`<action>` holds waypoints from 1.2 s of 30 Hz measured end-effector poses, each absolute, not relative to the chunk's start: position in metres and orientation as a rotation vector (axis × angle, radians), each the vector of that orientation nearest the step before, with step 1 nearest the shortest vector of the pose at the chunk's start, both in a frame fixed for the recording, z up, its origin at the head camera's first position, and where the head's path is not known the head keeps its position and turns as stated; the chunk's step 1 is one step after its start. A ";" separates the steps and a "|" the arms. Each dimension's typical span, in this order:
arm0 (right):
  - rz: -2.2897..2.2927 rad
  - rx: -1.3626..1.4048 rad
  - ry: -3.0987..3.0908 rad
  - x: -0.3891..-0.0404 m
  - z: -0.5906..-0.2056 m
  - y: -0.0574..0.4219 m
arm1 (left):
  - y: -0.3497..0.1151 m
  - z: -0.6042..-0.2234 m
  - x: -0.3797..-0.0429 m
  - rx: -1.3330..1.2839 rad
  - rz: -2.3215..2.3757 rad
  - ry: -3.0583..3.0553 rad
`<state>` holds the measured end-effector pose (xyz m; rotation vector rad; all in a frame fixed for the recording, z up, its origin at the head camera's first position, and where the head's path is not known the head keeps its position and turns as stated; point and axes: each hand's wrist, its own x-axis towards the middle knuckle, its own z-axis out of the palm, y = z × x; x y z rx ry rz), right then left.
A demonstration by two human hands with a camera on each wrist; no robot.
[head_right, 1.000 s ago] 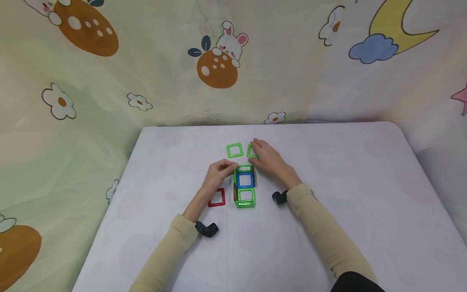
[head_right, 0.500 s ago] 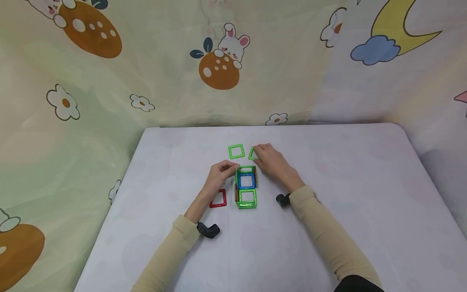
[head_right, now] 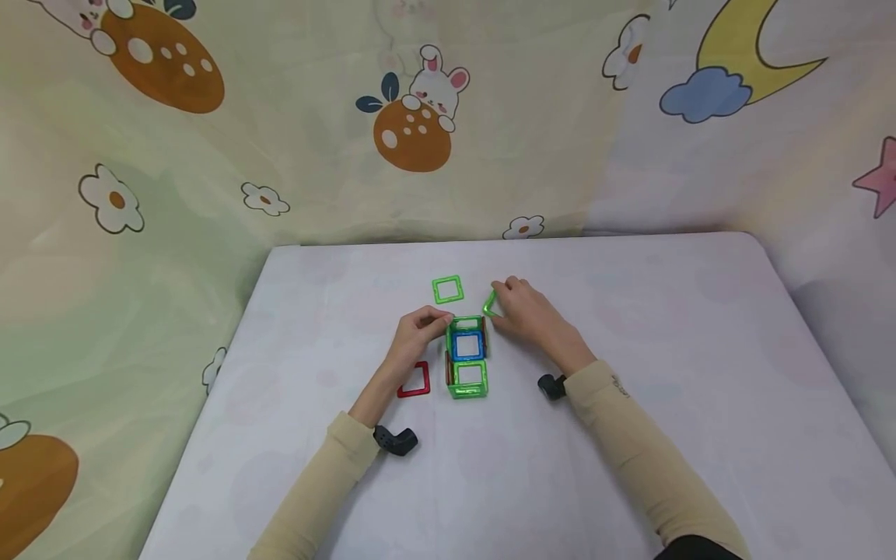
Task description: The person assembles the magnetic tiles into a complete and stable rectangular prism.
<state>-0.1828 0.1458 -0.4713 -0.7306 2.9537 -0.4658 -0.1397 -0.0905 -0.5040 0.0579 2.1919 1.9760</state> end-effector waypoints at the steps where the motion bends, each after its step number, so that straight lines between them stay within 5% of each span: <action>1: -0.471 -0.726 2.947 -0.182 -0.470 0.146 | -0.090 -0.504 -0.140 0.055 1.976 2.193; 36: -0.817 -0.760 2.953 -0.128 -0.475 0.168 | -0.090 -0.504 -0.139 0.068 1.975 2.197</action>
